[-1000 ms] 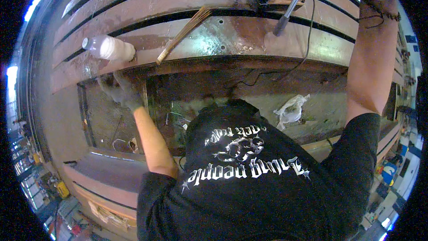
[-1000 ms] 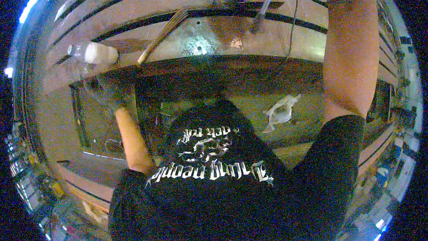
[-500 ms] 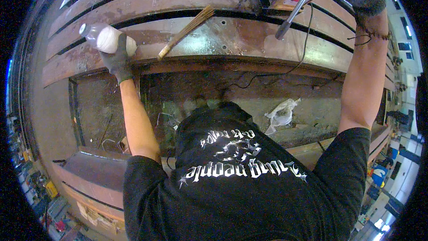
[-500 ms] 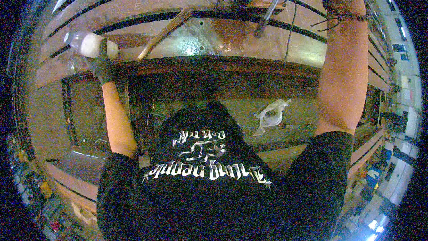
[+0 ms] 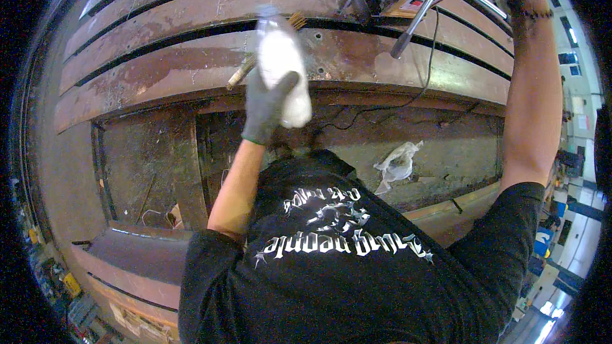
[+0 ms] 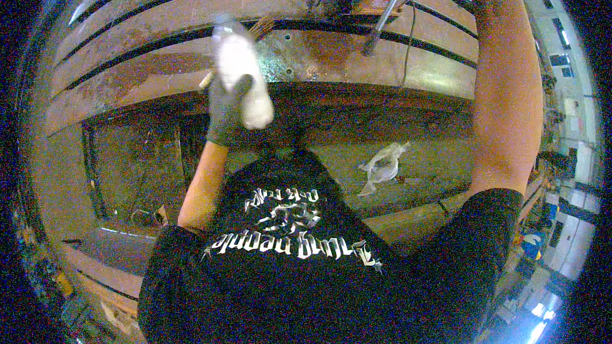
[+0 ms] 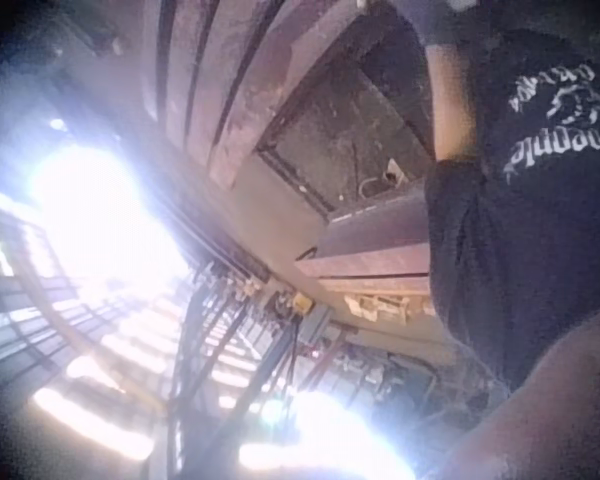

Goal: The person drills holes into long metal beams using a portable drill press. They repeatedly apply liquid from a plastic bottle to the drilling area, then use a brush to clear away metal shavings. The person repositions the drill press along the beams to create multiple holes.

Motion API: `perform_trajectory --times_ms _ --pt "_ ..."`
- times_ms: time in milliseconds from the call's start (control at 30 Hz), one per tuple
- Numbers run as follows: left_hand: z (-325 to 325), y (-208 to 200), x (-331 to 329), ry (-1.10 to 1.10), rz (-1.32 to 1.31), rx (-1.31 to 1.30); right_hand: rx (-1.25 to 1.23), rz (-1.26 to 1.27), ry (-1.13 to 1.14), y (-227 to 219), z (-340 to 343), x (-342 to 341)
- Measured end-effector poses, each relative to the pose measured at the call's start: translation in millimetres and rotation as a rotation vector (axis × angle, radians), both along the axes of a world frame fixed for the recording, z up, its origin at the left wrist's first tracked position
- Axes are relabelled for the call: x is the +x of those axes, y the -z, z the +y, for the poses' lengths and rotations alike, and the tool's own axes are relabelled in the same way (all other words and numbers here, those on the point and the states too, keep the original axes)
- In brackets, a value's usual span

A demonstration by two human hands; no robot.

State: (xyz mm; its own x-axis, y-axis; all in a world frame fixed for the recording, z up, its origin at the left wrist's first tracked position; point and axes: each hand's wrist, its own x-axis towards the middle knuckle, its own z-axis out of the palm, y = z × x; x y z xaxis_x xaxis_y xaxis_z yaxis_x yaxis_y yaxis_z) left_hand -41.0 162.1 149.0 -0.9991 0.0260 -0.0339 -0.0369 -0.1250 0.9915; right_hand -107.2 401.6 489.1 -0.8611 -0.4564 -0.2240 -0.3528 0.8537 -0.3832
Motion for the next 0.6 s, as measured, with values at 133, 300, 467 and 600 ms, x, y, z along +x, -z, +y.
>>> perform_trajectory --times_ms 133,300,467,600 --pt "45.6 30.0 11.8 0.313 -0.300 0.156 0.185 -0.059 0.131 -3.6 -3.7 -7.7" --pt "80.2 45.5 28.2 0.422 -0.624 0.365 0.224 -0.026 0.265 0.8 -17.9 -8.1" --pt "92.4 31.7 31.0 0.463 -0.626 0.287 0.123 0.125 0.242 3.8 -6.7 0.1" --pt "92.4 31.1 26.2 0.415 -0.659 0.312 0.225 0.065 0.369 1.0 -27.2 2.7"
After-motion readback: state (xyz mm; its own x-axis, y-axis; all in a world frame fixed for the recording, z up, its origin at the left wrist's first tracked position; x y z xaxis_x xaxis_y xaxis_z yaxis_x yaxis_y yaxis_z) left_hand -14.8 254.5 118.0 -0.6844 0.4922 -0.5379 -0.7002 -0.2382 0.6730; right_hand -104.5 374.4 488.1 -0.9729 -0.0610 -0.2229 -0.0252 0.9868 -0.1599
